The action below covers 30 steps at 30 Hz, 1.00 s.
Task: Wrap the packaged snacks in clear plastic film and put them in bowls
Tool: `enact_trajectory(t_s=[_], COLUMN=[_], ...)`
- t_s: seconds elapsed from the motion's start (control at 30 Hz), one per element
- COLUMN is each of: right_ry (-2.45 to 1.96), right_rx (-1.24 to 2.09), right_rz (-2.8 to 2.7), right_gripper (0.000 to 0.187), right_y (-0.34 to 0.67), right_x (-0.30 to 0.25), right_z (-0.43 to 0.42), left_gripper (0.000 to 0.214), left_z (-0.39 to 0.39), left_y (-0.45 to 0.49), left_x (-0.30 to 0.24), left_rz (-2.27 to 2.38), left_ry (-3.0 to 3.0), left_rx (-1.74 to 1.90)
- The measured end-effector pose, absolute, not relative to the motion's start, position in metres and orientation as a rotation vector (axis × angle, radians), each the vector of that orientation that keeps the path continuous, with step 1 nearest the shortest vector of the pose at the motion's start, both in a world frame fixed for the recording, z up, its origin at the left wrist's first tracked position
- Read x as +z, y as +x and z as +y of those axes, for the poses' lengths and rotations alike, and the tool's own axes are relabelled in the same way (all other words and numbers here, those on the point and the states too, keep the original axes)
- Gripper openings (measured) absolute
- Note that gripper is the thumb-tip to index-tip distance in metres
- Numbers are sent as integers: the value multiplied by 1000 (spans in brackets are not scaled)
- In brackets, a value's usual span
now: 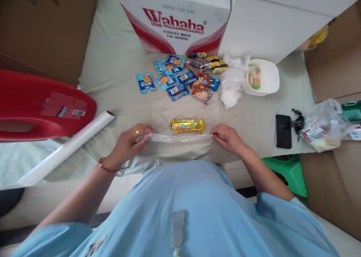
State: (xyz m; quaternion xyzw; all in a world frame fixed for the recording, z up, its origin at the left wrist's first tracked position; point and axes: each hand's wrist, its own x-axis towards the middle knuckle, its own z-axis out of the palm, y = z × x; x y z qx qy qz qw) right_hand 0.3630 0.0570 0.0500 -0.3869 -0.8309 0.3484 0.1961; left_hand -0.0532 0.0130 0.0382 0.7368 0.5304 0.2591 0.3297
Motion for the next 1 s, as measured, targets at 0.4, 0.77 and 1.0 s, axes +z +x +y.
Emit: enact_trajectory(t_s=[0.4,0.77,1.0], right_ry=[-1678,-1324,-1532], right_rx=[560,333,422], right_rz=[-2508,-2856,-2855], right_gripper=[33,48,28], right_y=[337,242,228], right_x=[45,46,41], right_z=[133,189,204], left_gripper=[23,39,45], left_z=[58,13,32], left_y=[-55,74,82], left_x=[39,49,14], left_rz=[2237,1485,1504], left_ry=[1725,2432,2430], left_rx=[1107,725,483])
